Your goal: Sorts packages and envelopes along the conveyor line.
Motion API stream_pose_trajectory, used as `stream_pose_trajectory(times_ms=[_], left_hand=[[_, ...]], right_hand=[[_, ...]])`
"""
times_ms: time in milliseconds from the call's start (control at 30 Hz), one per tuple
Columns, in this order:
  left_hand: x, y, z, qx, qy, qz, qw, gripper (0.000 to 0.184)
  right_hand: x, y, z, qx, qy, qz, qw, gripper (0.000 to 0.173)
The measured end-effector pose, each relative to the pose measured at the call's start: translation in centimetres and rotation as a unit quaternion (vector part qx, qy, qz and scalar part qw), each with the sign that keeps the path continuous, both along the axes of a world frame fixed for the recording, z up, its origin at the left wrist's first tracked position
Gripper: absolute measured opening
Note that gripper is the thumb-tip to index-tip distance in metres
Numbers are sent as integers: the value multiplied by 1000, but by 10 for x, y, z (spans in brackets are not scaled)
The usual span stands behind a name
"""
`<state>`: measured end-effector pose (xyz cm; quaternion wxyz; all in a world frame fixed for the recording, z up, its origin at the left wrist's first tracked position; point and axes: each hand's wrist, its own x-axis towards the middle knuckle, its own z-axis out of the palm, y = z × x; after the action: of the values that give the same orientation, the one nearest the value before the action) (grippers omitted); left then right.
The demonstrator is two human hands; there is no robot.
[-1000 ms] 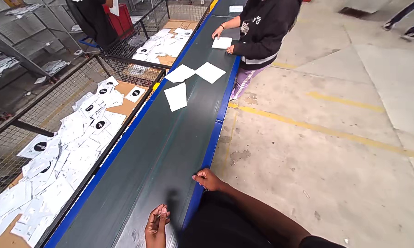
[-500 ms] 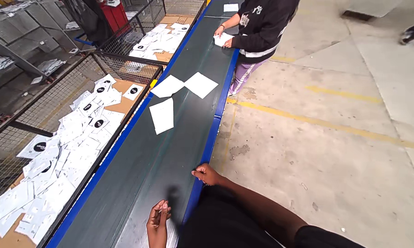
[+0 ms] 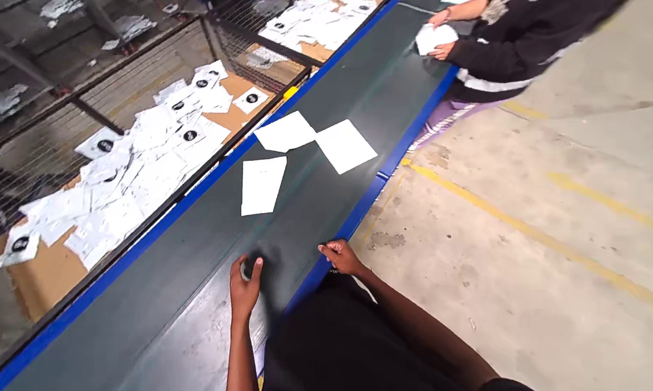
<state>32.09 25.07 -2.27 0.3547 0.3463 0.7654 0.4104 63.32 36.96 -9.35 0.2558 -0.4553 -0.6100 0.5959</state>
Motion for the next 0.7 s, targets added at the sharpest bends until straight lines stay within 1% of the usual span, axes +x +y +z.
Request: stream_pose_trajectory(times_ms=[100, 167, 267, 300, 367, 433, 467, 500, 567, 633, 700], left_hand=[[-29, 38, -4, -17, 75, 10, 997, 79], [-50, 67, -17, -22, 147, 13, 989, 89], [-76, 92, -44, -89, 262, 4, 961, 109], [-82, 94, -46, -119, 278, 0, 953, 114], [-97, 91, -43, -163, 275, 9, 947, 119], [-115, 77, -36, -209, 234, 32, 949, 122], [-127, 66, -36, -235, 216, 40, 947, 122], [-139, 54, -35, -254, 196, 44, 946, 120], [-160, 25, -35, -250, 140, 43, 957, 113], [-171, -5, -29, -185, 84, 46, 978, 96], [-178, -23, -17, -104, 42, 55, 992, 72]], right_hand=[[0, 0, 0, -8, -11, -1, 1000, 48], [-3, 1, 4, -29, -26, -2, 999, 48], [-10, 9, 21, -109, -67, -12, 992, 50], [-13, 16, 27, -111, -69, -31, 991, 49], [-18, 34, 35, -48, -74, -91, 992, 42], [-19, 59, 41, 49, -115, -151, 981, 38], [-20, 72, 45, 92, -148, -169, 970, 40], [-21, 85, 48, 123, -185, -172, 960, 45], [-24, 108, 48, 166, -263, -162, 936, 62], [-32, 124, 41, 187, -339, -128, 913, 82], [-51, 124, 33, 164, -416, -77, 891, 99]])
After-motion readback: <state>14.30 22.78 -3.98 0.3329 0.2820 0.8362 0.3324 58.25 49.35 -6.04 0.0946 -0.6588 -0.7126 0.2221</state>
